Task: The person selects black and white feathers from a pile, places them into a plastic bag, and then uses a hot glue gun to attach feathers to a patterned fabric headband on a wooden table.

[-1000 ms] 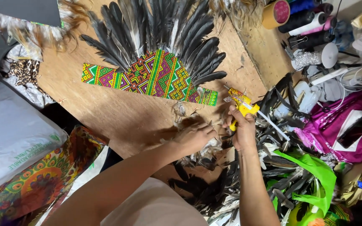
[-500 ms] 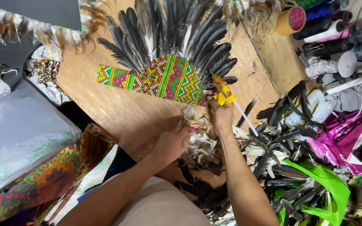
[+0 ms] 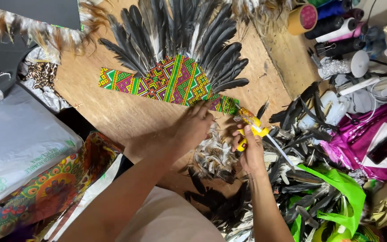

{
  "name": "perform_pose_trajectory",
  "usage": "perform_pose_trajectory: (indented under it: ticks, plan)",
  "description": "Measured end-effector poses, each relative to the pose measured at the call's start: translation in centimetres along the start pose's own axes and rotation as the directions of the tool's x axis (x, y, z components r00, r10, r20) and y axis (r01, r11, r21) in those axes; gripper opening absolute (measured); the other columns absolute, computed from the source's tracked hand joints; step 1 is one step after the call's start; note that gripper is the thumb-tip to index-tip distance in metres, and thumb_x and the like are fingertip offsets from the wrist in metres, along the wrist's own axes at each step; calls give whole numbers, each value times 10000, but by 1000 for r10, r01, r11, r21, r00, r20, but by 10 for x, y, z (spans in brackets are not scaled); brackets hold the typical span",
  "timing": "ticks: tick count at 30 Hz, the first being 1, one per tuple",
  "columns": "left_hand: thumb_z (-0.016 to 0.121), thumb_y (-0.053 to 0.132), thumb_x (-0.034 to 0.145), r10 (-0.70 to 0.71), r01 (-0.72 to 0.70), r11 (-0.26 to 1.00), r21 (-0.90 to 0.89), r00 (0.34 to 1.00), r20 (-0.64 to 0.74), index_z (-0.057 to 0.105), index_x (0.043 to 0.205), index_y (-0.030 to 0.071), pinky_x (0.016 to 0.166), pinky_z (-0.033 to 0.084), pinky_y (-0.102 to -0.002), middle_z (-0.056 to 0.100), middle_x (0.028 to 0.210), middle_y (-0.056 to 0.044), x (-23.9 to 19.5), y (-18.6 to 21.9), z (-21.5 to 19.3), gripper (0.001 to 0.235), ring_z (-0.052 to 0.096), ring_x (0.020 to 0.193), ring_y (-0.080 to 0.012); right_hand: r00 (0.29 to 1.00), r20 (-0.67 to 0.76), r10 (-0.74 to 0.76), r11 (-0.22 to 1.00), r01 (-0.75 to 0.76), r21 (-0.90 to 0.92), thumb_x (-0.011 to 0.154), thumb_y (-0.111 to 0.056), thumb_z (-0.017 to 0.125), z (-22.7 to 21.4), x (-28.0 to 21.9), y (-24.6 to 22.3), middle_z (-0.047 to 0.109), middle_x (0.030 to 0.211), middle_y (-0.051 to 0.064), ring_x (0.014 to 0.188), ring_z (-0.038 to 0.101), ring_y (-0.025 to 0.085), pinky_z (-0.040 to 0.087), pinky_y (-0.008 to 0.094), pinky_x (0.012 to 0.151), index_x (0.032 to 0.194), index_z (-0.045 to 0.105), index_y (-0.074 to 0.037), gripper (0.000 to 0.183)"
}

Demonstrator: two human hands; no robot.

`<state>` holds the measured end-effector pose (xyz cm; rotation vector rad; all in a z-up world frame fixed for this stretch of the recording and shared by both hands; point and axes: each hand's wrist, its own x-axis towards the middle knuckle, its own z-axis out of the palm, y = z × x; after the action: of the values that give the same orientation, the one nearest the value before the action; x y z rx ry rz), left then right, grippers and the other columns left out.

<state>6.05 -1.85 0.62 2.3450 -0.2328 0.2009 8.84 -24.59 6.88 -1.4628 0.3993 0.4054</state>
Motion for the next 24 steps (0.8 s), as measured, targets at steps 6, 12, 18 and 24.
perform_pose_trajectory:
  ticks: [6, 12, 18, 24]
  plan:
    - [672, 70, 1014, -5, -22, 995, 96, 964, 266, 709, 1234, 16, 1263, 413, -561, 451, 1728, -223, -17, 10, 39, 229, 370, 1638, -400, 997, -66, -36, 957, 16, -289, 1154, -413, 667, 17, 20, -13, 670, 795, 144, 378, 569, 176, 509, 336, 422, 1048, 756, 26, 460]
    - [740, 211, 980, 199, -191, 957, 217, 980, -15, 718, 1073, 61, 1237, 488, -469, 720, 1486, -121, -30, -6, 59, 177, 598, 1474, -296, 998, -57, -28, 860, -6, -511, 1125, -450, 724, 43, 51, -25, 542, 472, 84, 318, 522, 154, 436, 268, 332, 884, 734, -3, 508]
    - [742, 281, 956, 207, -194, 963, 187, 977, -53, 708, 1058, 143, 1221, 492, -459, 764, 1354, -61, -40, -6, 75, 176, 672, 1375, -279, 998, -52, 28, 775, -54, -630, 1088, -503, 769, 41, 70, -17, 533, 437, 96, 304, 524, 166, 440, 242, 331, 817, 661, -57, 533]
    - [723, 239, 989, 172, -168, 983, 71, 983, -62, 721, 1056, 102, 1151, 516, -484, 759, 1184, -93, -46, 0, 61, 153, 692, 1293, -317, 997, -60, 52, 746, -79, -661, 1062, -522, 801, 41, 77, -15, 554, 445, 106, 310, 547, 172, 460, 254, 318, 805, 645, -57, 554]
